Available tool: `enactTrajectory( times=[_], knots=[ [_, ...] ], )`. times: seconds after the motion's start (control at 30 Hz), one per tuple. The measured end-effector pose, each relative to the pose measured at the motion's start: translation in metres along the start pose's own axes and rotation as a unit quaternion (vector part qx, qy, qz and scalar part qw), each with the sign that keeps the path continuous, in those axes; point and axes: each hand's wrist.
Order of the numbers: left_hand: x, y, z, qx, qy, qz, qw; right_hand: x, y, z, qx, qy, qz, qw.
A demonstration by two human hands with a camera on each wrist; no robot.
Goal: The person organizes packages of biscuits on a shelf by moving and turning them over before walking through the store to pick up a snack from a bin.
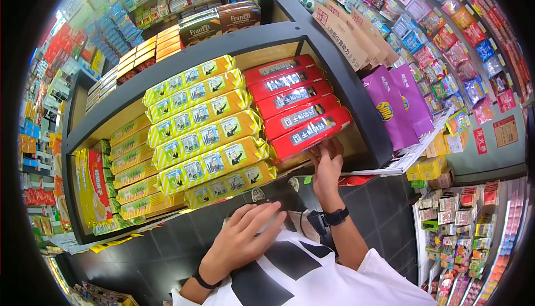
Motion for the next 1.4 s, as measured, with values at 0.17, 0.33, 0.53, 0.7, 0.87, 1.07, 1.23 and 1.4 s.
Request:
enactTrajectory(
  times=[0.17,0.33,0.53,0.7,0.87,1.07,1.23,1.4],
  knots=[
    [-0.017,-0.022,-0.016,-0.041,-0.001,0.069,0.997,-0.001,-0.025,-0.024,-0.008,-0.156,-0.043,0.987],
    [-0.049,-0.074,-0.060,-0.146,0.150,0.234,0.949,0.005,-0.034,-0.048,-0.040,-0.312,-0.106,0.943],
    [-0.140,-0.159,-0.147,-0.392,0.402,0.285,0.777,0.011,-0.029,-0.014,-0.087,-0.276,-0.138,0.947],
    [-0.168,-0.233,-0.205,-0.508,0.575,0.174,0.617,0.008,-0.047,-0.002,-0.071,-0.259,-0.211,0.940],
    [-0.191,-0.246,-0.213,-0.581,0.518,0.162,0.607,-0.002,-0.046,-0.012,-0.108,-0.283,-0.208,0.930],
    [-0.210,-0.256,-0.216,-0.503,0.414,0.191,0.735,-0.032,-0.033,-0.029,-0.118,-0.307,-0.151,0.932],
    [-0.190,-0.254,-0.215,-0.458,0.571,0.171,0.659,-0.054,-0.012,-0.008,-0.130,-0.278,-0.157,0.939],
    [-0.207,-0.187,-0.157,-0.494,0.501,0.221,0.676,-0.039,-0.015,-0.020,-0.151,-0.296,-0.160,0.929]
  ],
)
Point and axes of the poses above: each hand's wrist, its own y-axis towards the middle knuckle, its own x-axis out of the palm, z = x × y, and after that the axes turned 1 degree about -y, right-handed
